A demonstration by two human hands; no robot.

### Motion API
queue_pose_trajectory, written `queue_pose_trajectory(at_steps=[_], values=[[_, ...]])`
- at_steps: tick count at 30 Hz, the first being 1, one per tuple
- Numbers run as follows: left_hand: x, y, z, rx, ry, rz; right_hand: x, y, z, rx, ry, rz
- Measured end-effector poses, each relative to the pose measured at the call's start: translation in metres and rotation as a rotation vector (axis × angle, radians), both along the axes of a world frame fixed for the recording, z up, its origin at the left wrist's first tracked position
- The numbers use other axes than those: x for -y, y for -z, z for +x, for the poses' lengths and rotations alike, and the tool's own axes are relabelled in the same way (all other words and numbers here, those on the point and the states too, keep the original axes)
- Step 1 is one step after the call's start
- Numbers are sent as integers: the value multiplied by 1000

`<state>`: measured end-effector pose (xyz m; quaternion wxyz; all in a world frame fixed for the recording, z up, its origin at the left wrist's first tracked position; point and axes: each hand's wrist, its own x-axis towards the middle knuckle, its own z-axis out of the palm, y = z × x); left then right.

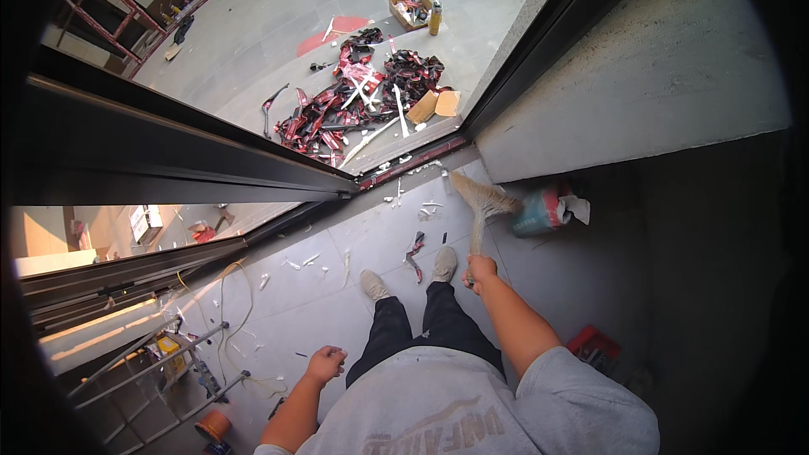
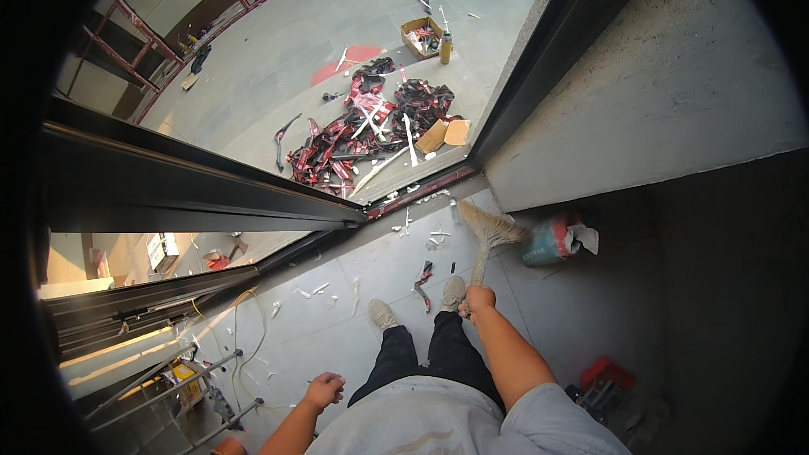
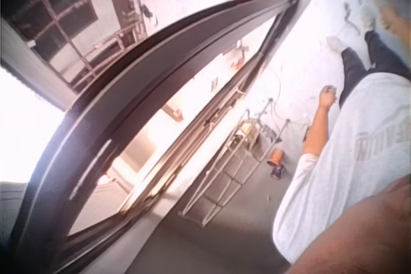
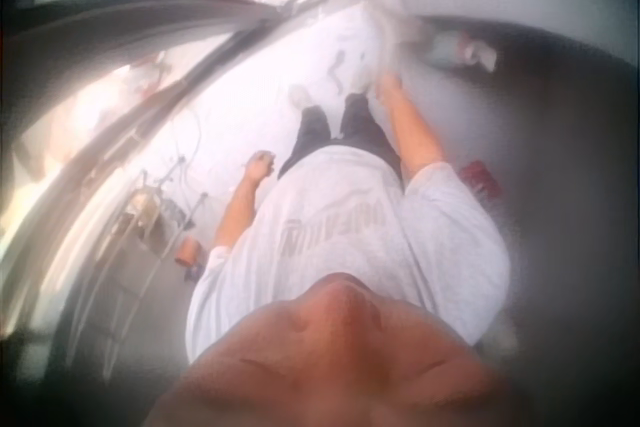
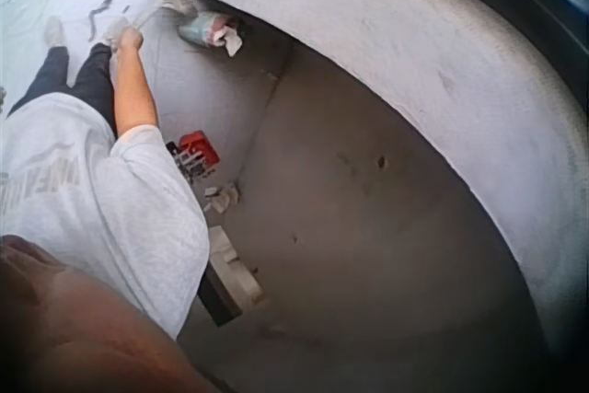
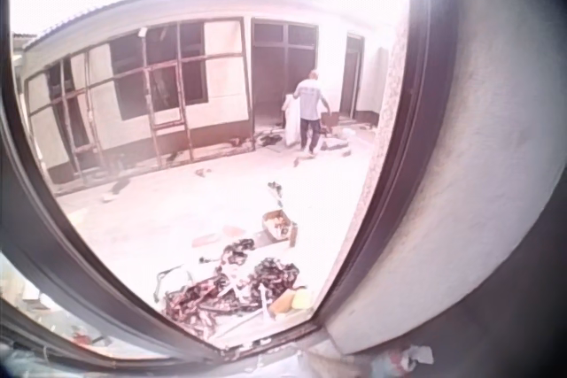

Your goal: The person sweeps debris on a tiled floor using a broom, gathering pieces of plastic and paper into a pile near a doorway. The person then moves a metal ladder aside and continues sweeping the remaining debris into a larger pile.

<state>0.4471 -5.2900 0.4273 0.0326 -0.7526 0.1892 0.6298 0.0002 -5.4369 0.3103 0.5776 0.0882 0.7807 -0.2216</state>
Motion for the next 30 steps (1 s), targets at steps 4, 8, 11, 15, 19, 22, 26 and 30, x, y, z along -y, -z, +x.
queue_pose_trajectory(at_steps=[4, 8, 11, 15, 19, 22, 26, 30], values=[[-12, 17, 3, -24, 15, 6, -46, -24, -4, 55, 163, -82], [-15, 25, 5, -22, 34, 21, -39, -32, 13, 185, 266, -196], [-9, 17, 3, -13, 35, 7, 7, -5, 32, 160, 211, -207], [-2, 15, 0, -25, 55, -39, 48, 22, 48, 47, -34, -111], [-1, 14, -3, -45, 44, -48, 23, 27, 55, 34, -228, -72], [-11, 24, 0, -45, 26, -37, -6, -11, 57, -117, -502, -33], [-14, 20, 1, -34, -10, -21, -40, -56, 28, -16, -667, -27], [-25, 12, 1, -23, -61, -20, -86, -102, -14, -48, -619, -10]])
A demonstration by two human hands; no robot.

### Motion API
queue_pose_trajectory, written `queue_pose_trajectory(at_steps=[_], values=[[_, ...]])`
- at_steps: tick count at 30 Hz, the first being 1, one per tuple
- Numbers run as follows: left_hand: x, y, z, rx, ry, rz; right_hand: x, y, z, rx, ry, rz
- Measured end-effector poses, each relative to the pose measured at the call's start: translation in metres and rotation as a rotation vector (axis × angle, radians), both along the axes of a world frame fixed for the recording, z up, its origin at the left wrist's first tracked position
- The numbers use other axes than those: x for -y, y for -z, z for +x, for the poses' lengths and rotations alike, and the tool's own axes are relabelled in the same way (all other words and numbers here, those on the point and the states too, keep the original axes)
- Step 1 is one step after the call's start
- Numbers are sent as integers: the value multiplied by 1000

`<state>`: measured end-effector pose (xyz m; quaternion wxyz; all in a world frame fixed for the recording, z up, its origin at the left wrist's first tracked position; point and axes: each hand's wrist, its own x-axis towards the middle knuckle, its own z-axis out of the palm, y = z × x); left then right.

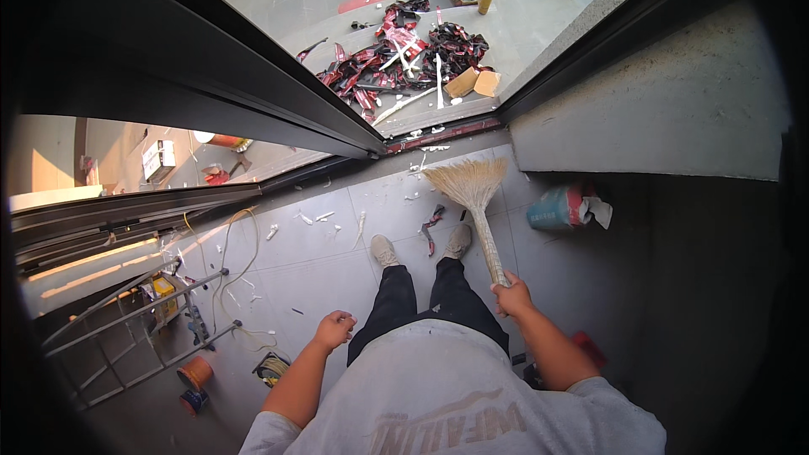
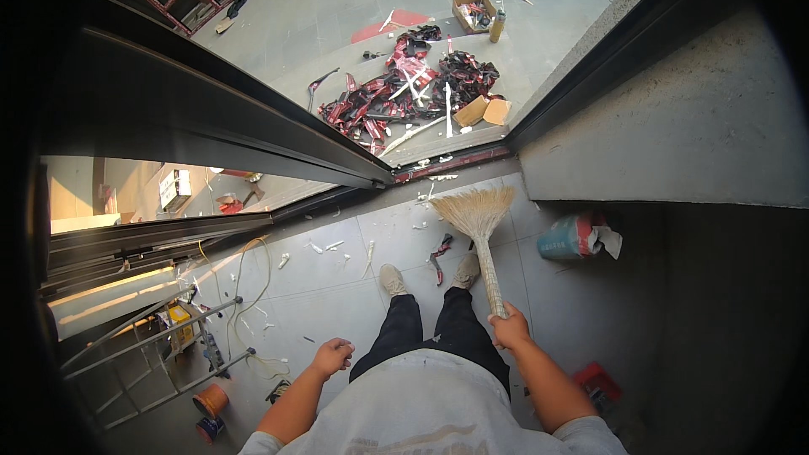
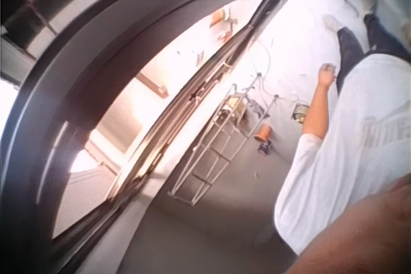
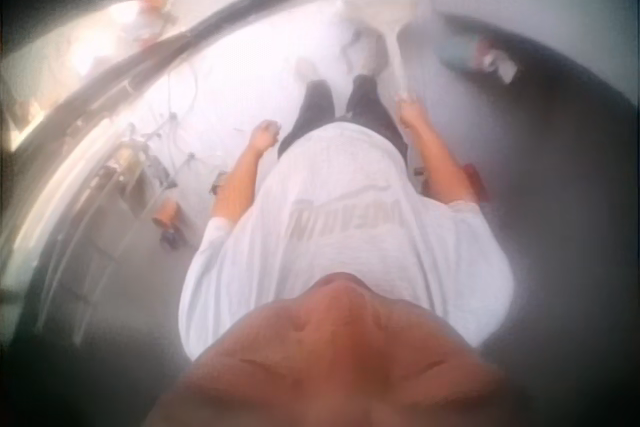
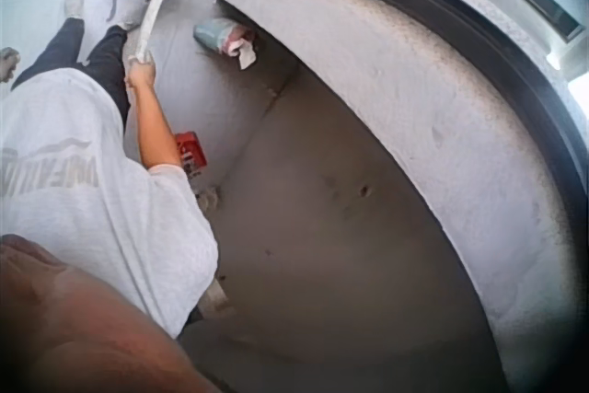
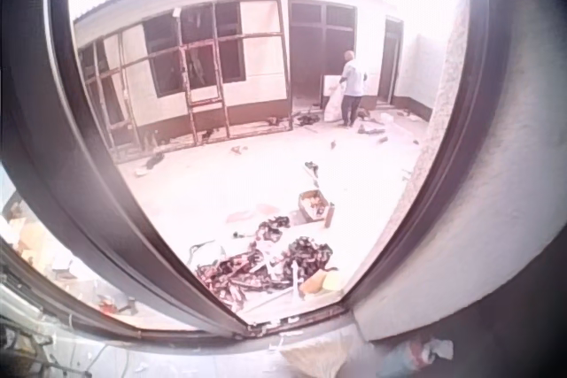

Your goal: The person sweeps debris on a tiled floor using a broom, gathering pieces of plastic and paper into a pile near a doorway. The person then moves a metal ladder aside and continues sweeping the remaining debris into a larger pile.

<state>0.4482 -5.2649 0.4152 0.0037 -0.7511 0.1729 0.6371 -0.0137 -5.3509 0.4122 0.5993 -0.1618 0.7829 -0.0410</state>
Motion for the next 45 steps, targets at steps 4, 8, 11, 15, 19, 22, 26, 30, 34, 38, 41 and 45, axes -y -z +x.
queue_pose_trajectory(at_steps=[4, 8, 11, 15, 19, 22, 26, 30, 34, 38, 41, 45], values=[[-20, 0, -1, -21, -81, 26, -59, 3, -47, 66, 184, 84], [-33, -2, -1, -27, -125, 21, -73, 7, -61, 262, 538, 221], [-37, 1, 11, -48, -82, -3, -83, 38, -48, 280, 579, 178], [-34, 15, 51, -37, 38, 12, -69, 78, 4, 222, 874, 198], [-31, 21, 111, -21, 44, -71, -66, 123, 72, 117, 767, 265], [-36, 13, 155, 17, 26, -92, -63, 132, 134, 156, 690, 290], [-77, 22, 204, 69, -106, -22, -76, 110, 184, 230, 530, 297], [-133, 50, 227, 29, -226, 84, -71, 57, 199, 182, 373, 201], [-154, 61, 222, -22, -213, 164, -33, 28, 217, 149, 396, 19], [-136, 63, 215, -21, -157, 92, 47, 108, 216, 44, 359, -67], [-110, 53, 207, -44, -165, -15, 90, 142, 224, 5, 234, 57], [-87, 42, 197, -108, -177, -123, 71, 150, 232, -15, -183, 173]])
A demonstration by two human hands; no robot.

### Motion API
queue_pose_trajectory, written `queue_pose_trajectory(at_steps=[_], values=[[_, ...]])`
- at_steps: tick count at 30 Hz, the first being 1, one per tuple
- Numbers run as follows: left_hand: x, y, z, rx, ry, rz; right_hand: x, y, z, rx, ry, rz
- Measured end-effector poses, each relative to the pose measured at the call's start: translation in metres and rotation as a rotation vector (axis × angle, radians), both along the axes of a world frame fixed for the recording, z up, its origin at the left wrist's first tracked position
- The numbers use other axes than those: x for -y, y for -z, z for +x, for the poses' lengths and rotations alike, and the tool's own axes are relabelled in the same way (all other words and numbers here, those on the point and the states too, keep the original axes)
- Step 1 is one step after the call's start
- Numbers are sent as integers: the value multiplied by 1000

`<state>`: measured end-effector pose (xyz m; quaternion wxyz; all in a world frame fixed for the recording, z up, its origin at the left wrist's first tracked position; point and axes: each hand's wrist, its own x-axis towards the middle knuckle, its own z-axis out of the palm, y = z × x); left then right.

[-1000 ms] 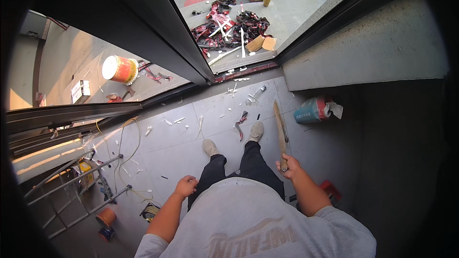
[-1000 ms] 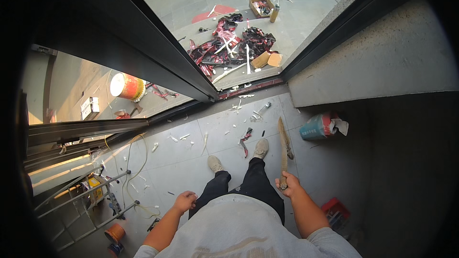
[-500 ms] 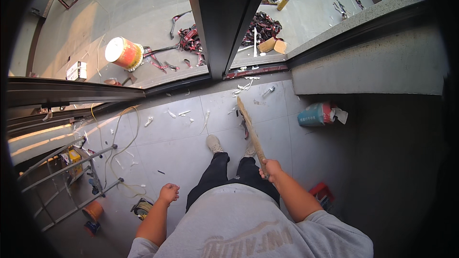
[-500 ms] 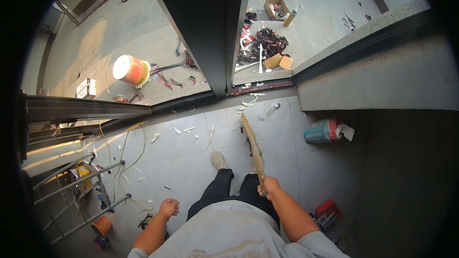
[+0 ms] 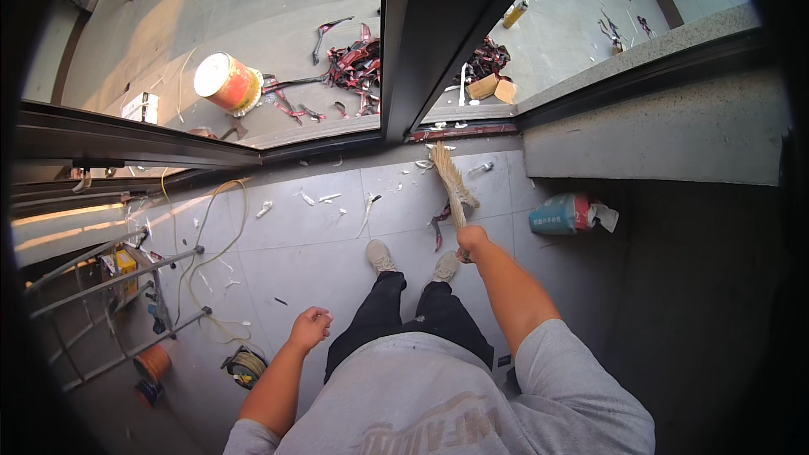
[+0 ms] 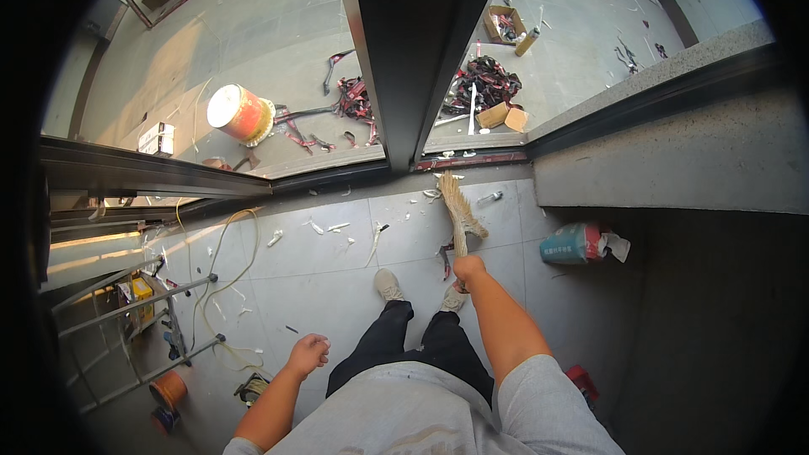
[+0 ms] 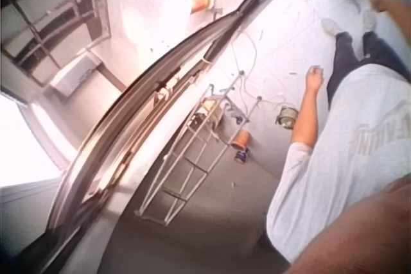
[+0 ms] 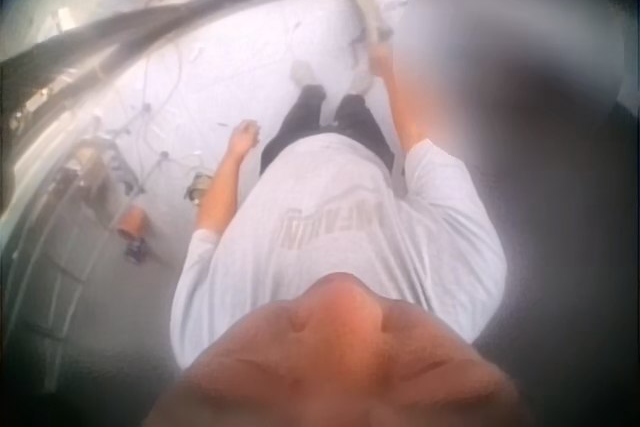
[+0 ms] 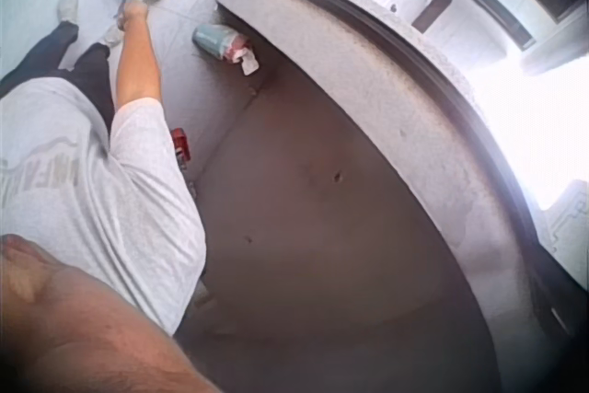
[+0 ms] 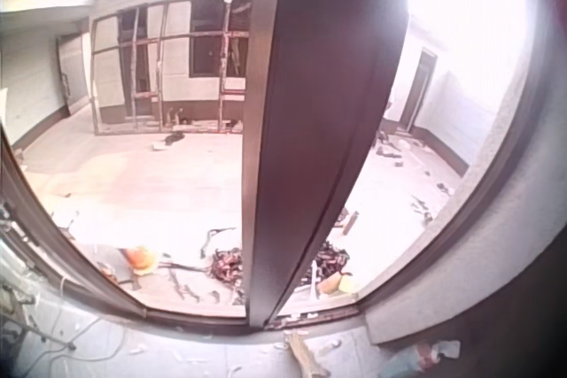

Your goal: The person sweeps debris on a tiled floor using a broom, gathering pieces of plastic and paper into a pile near a doorway. The person then moves a metal ladder aside and continues sweeping the remaining debris into a larger pile.

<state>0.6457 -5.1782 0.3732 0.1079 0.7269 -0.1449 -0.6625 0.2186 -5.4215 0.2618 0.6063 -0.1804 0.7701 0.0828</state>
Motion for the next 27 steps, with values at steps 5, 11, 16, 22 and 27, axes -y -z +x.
queue_pose_trajectory(at_steps=[5, 11, 16, 22, 27], values=[[-20, 2, -3, 11, -79, 52, -75, -87, -14, -15, -52, -108], [-84, 6, -9, 68, -152, 149, -129, -109, -56, 8, 161, -108], [-145, -1, -40, 126, -201, 214, -156, -2, -21, 177, 501, 21], [-181, -26, -98, 105, -233, 156, -190, -9, 51, 394, 404, 77], [-195, -44, -108, 115, -226, 65, -168, -73, 18, 382, 295, -55]])
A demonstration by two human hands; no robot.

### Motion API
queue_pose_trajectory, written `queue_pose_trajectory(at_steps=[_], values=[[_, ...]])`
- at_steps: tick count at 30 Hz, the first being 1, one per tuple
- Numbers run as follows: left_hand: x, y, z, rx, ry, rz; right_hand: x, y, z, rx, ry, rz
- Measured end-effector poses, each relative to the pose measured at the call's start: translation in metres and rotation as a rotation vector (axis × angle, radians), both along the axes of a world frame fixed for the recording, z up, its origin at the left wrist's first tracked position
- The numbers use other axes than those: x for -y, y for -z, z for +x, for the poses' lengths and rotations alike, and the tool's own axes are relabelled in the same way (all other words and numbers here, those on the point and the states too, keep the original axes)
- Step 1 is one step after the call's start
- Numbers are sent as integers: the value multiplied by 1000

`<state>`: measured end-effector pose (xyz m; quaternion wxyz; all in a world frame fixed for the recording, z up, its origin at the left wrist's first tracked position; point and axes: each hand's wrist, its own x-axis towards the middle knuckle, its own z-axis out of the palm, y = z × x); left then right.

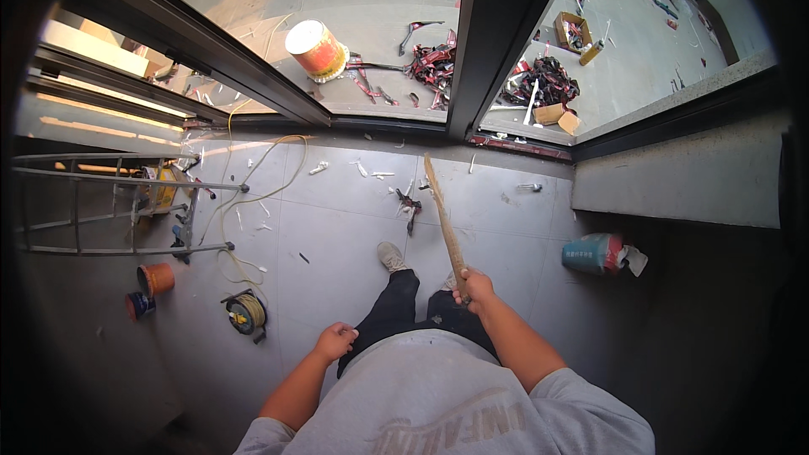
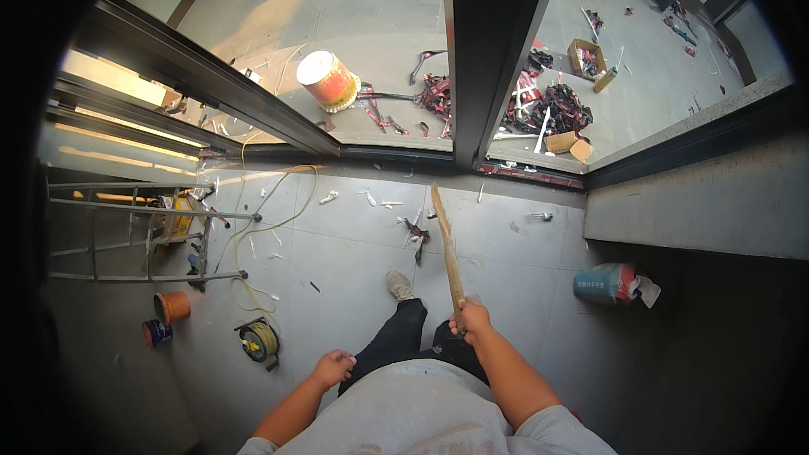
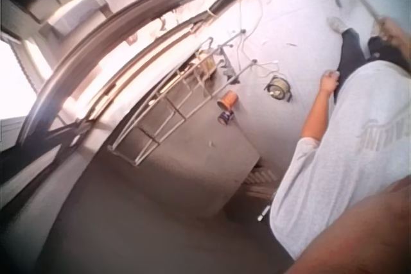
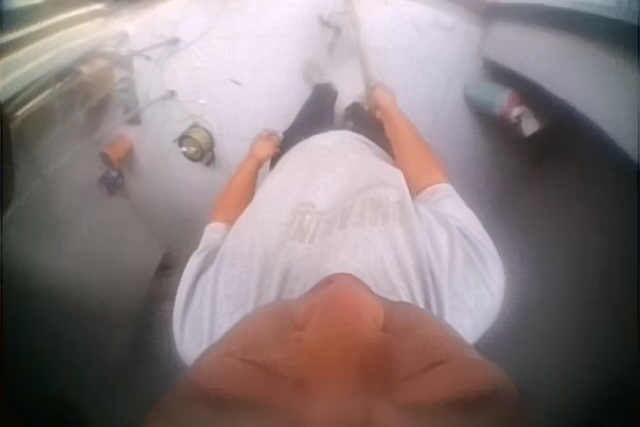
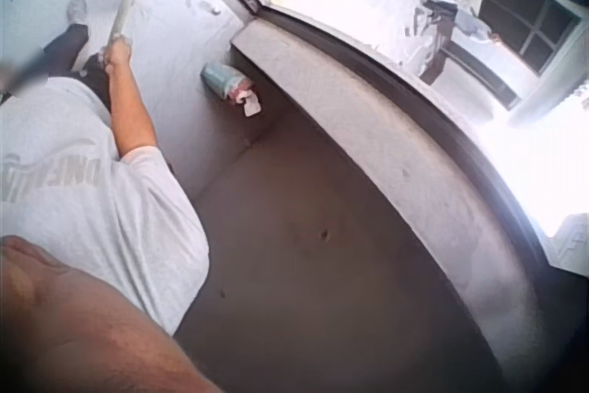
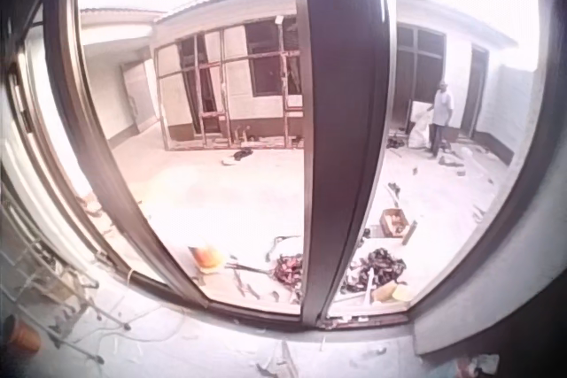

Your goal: The person sweeps debris on a tiled floor using a broom, gathering pieces of plastic and paper into a pile near a doorway. The person then moves a metal ladder aside and continues sweeping the remaining debris into a larger pile.

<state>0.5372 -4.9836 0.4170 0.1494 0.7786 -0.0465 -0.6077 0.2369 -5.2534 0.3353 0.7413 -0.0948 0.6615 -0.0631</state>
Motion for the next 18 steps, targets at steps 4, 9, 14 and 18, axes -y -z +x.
queue_pose_trajectory(at_steps=[4, 9, 14, 18], values=[[-10, 2, 29, 40, 19, -9, 23, 7, -17, -120, 5, -114], [-33, 36, 83, 37, 128, -11, 77, 91, 22, -220, 111, -61], [-70, 50, 172, 93, 181, -131, 55, 115, 174, -240, -42, -66], [-107, 58, 264, 148, 92, -102, 9, 103, 275, -252, -213, -65]])
